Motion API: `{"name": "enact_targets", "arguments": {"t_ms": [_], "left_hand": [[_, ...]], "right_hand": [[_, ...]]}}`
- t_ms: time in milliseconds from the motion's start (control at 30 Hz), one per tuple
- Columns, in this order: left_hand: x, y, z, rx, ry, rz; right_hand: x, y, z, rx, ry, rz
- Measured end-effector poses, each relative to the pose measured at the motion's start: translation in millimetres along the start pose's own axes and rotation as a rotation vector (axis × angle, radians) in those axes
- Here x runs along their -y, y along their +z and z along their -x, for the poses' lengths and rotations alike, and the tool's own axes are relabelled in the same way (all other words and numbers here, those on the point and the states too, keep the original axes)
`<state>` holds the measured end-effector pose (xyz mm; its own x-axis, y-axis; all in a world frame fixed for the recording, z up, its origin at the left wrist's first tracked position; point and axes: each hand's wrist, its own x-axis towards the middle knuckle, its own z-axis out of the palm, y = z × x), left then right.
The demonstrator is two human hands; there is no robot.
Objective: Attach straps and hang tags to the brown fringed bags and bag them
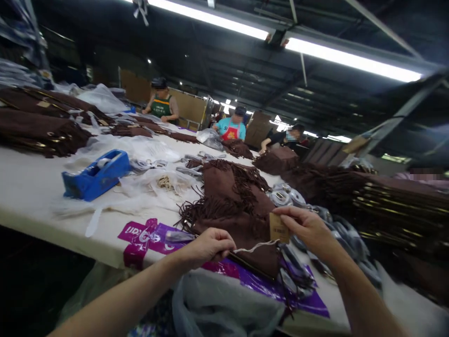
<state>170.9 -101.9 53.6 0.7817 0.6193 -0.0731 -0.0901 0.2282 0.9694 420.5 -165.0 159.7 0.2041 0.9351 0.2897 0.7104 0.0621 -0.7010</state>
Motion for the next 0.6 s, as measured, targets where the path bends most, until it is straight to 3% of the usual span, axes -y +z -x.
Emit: {"name": "enact_targets", "arguments": {"t_ms": [100,200,267,367,467,600], "left_hand": [[0.7,18.3,-2.1,-0.007,0.041,-0.105],[6.1,57.2,-10.1,0.0,0.164,-0.087],[13.3,89.0,-14.8,0.128,0.17,0.064],[30.4,125.8,-16.2,0.31,0.059,0.269],[50.6,133.1,-11.2,0.332,-0.041,0.309],[69.9,109.9,-1.5,0.256,-0.126,0.067]], "right_hand": [[-22.0,-15.3,43.0,-0.05,0.125,-0.021],[-30.2,-17.0,70.4,-0.113,0.145,0.022],[-28.8,-16.4,80.1,-0.149,0.125,0.04],[-26.2,-21.0,90.9,-0.181,0.115,0.004],[-35.9,-30.5,109.9,-0.22,0.161,-0.062],[-70.1,-29.4,153.0,-0.219,0.322,-0.188]]}}
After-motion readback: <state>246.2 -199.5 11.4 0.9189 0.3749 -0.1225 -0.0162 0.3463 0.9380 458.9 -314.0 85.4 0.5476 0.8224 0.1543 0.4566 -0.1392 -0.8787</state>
